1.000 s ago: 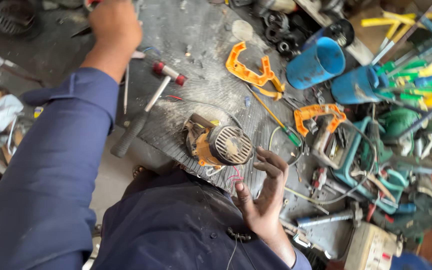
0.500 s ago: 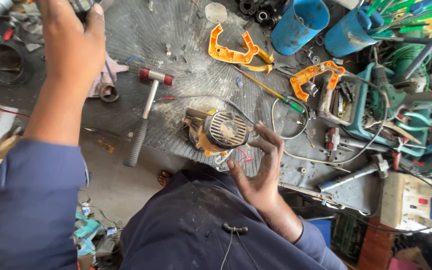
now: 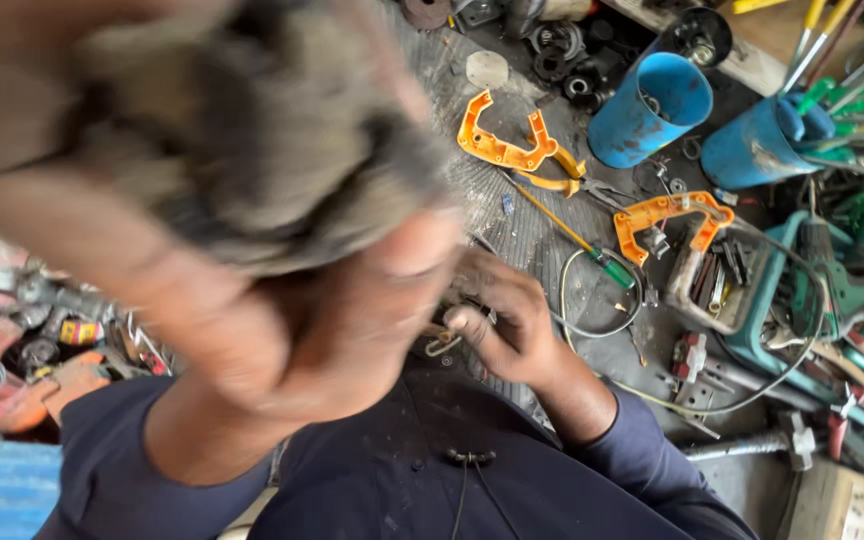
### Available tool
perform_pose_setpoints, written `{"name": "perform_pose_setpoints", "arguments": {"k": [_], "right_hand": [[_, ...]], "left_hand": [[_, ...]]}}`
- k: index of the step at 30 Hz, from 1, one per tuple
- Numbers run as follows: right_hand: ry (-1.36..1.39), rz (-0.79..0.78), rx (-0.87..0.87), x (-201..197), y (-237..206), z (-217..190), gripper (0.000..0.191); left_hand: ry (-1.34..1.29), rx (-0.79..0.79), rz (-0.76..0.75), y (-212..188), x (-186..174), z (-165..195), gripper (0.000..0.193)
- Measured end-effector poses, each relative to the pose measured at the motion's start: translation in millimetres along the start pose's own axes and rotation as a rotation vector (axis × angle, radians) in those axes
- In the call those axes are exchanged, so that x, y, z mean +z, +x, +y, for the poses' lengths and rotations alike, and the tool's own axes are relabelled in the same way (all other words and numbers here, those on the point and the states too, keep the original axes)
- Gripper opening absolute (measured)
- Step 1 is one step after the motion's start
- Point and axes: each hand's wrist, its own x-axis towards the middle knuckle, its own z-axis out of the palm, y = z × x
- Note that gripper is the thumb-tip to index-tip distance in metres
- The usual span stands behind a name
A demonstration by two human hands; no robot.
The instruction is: The person repairs a circular saw power tool at a cluttered workbench. They disassemble the orange housing, remove the motor fan cover, use pliers and a screwdriver on the switch and wiring, reconnect loose wires, and reposition the motor and housing parts while holding the tool on their lap.
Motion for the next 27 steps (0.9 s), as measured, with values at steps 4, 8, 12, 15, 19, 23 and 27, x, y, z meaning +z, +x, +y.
{"name": "perform_pose_setpoints", "arguments": {"k": [4, 8, 12, 15, 19, 23, 27], "right_hand": [[0.023, -0.090, 0.105, -32, -29, 48, 0.044], [0.102, -0.092, 0.134, -47, -40, 69, 0.045], [0.118, -0.109, 0.121, -53, -46, 75, 0.045], [0.123, -0.116, 0.115, -53, -49, 75, 0.046], [0.125, -0.111, 0.112, -48, -45, 71, 0.046], [0.122, -0.108, 0.111, -47, -42, 65, 0.047], [0.115, -0.098, 0.122, -45, -38, 59, 0.048]], "left_hand": [[0.052, 0.026, -0.009, 9, 63, -33, 0.035], [0.167, 0.044, -0.162, 35, 113, -38, 0.035], [0.243, 0.073, -0.254, 49, 128, -36, 0.034], [0.271, 0.129, -0.289, 40, 133, -41, 0.034], [0.285, 0.147, -0.293, 23, 131, -47, 0.034], [0.292, 0.150, -0.297, 25, 129, -40, 0.034], [0.294, 0.144, -0.306, 40, 129, -26, 0.034]]}}
